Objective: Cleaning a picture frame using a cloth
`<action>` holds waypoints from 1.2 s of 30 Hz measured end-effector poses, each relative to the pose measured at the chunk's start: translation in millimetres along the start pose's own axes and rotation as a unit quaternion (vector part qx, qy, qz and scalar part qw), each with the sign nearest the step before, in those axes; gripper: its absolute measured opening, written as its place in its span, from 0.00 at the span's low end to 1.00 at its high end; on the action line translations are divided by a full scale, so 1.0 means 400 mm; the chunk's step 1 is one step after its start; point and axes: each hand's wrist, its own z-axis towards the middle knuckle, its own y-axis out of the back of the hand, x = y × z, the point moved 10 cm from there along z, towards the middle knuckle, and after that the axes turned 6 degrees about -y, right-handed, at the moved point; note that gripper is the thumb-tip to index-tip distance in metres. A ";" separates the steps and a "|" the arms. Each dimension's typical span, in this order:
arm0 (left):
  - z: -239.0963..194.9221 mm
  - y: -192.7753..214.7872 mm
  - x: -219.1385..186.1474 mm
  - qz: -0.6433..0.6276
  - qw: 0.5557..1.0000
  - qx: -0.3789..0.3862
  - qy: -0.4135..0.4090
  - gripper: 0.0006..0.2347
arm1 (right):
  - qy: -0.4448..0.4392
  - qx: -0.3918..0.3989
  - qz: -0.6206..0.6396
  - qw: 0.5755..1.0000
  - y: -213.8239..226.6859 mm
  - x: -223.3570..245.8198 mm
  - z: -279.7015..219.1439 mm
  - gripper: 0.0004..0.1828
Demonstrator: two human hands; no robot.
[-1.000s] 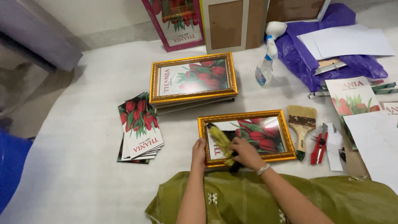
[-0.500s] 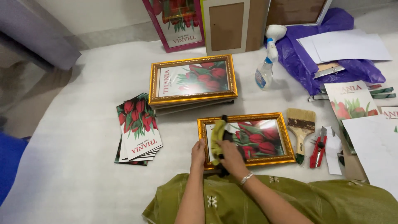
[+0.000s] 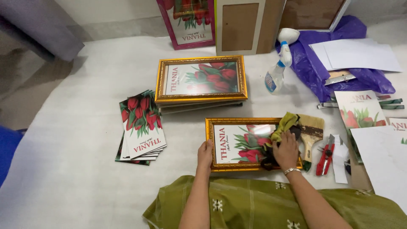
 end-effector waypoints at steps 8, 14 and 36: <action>-0.052 -0.001 -0.063 -0.011 1.000 0.002 0.019 0.29 | 0.204 0.055 0.168 0.963 0.098 0.542 -0.225 0.18; 0.027 0.014 0.024 0.031 0.999 -0.005 -0.017 0.28 | 0.230 0.072 0.191 0.951 0.010 0.668 -0.102 0.14; -0.062 -0.007 -0.093 -0.014 1.000 0.011 -0.001 0.28 | 0.029 -0.092 0.024 0.995 0.008 0.287 0.004 0.23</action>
